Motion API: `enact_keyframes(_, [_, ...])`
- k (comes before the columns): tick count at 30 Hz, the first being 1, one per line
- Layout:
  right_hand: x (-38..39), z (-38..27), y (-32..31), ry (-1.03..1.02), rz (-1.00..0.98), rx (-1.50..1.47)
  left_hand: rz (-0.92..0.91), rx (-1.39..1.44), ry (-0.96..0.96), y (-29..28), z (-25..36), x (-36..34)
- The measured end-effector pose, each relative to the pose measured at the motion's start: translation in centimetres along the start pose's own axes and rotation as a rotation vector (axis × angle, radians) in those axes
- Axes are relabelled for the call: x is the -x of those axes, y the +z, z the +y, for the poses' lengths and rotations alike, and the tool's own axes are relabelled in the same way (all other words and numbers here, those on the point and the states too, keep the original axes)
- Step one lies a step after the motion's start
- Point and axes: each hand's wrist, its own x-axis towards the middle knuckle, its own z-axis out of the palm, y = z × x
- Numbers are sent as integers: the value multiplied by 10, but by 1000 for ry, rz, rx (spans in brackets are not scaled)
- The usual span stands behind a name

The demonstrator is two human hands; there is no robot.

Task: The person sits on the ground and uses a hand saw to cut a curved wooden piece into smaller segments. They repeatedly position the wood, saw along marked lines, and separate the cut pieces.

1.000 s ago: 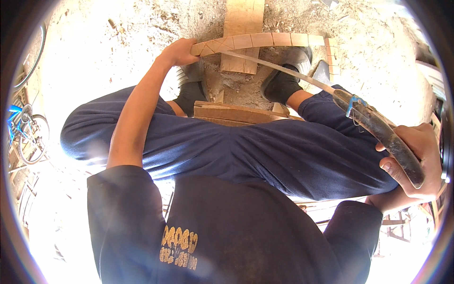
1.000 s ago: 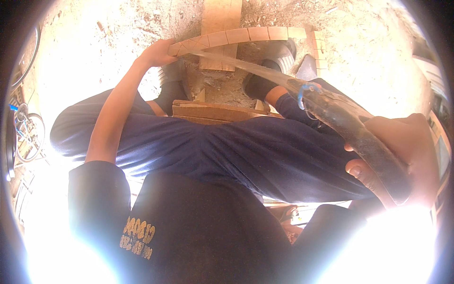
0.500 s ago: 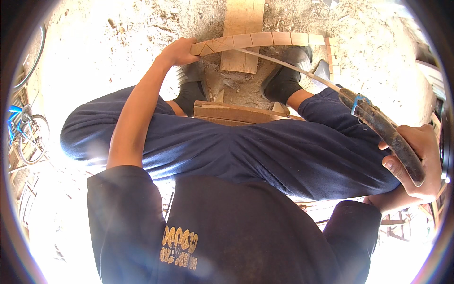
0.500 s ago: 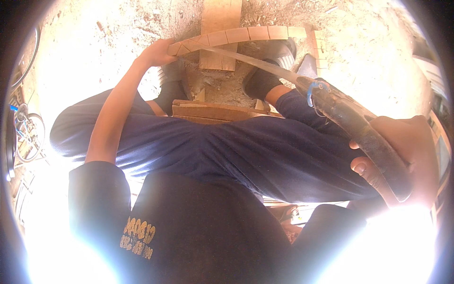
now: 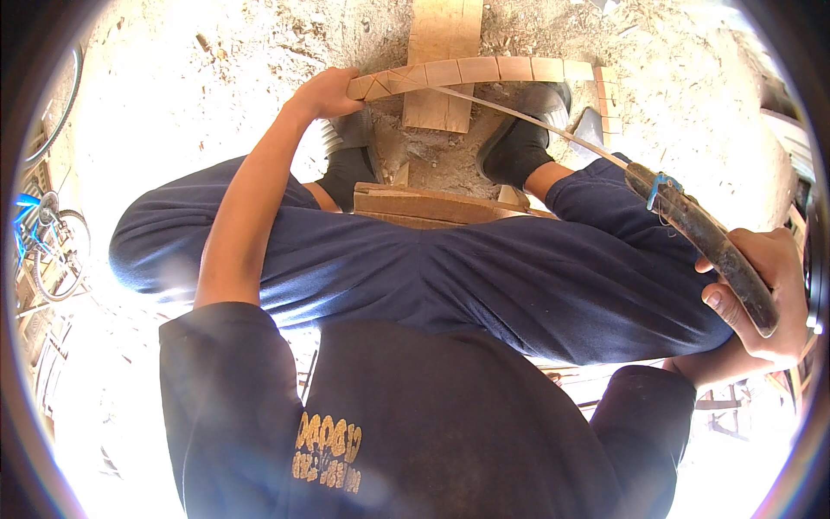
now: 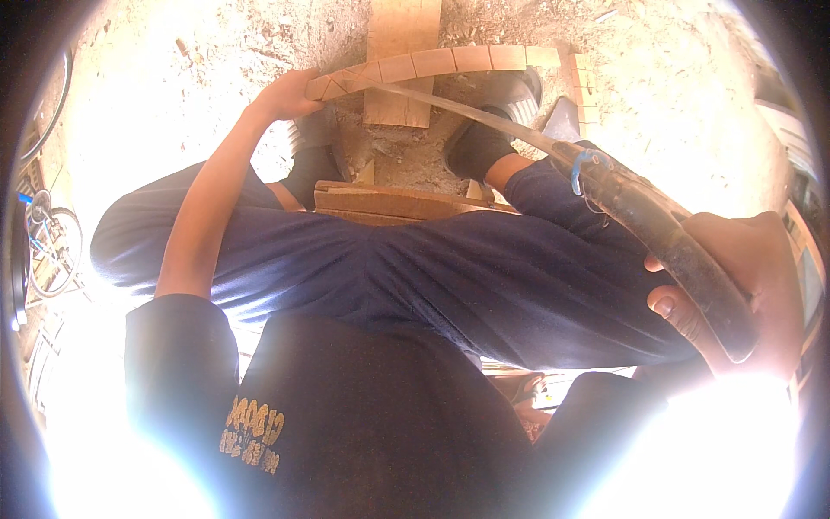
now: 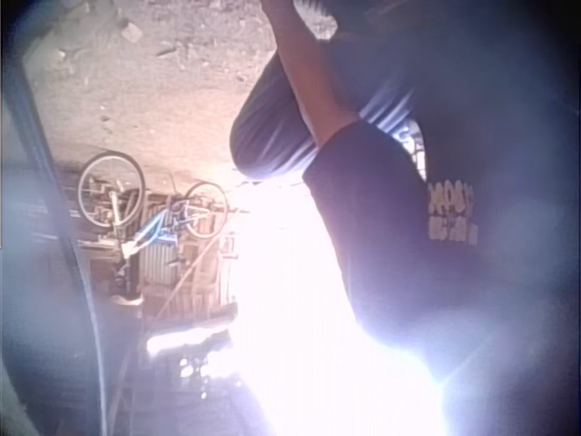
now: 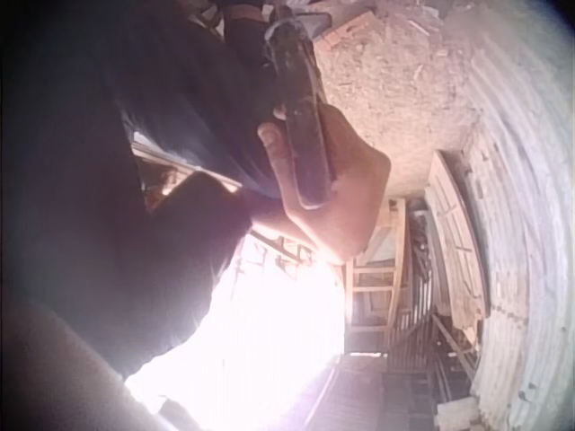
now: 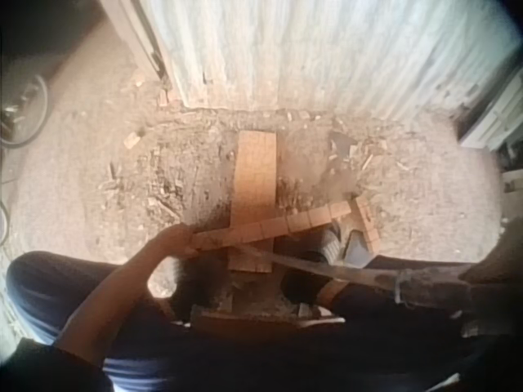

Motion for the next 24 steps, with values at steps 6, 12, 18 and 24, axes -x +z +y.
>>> enact_keyframes(6, [0,1,-1,9,-13,-29,1,-12,4,1,-2,-1])
enact_keyframes(12, [2,3,-2,36,-45,-51,17,-4,30,3,-6,-2])
enact_keyframes(18, [2,4,-1,38,-51,-21,2,5,12,0,-2,-1])
enact_keyframes(24, [5,6,-1,14,-16,17,21,10,16,1,-2,0])
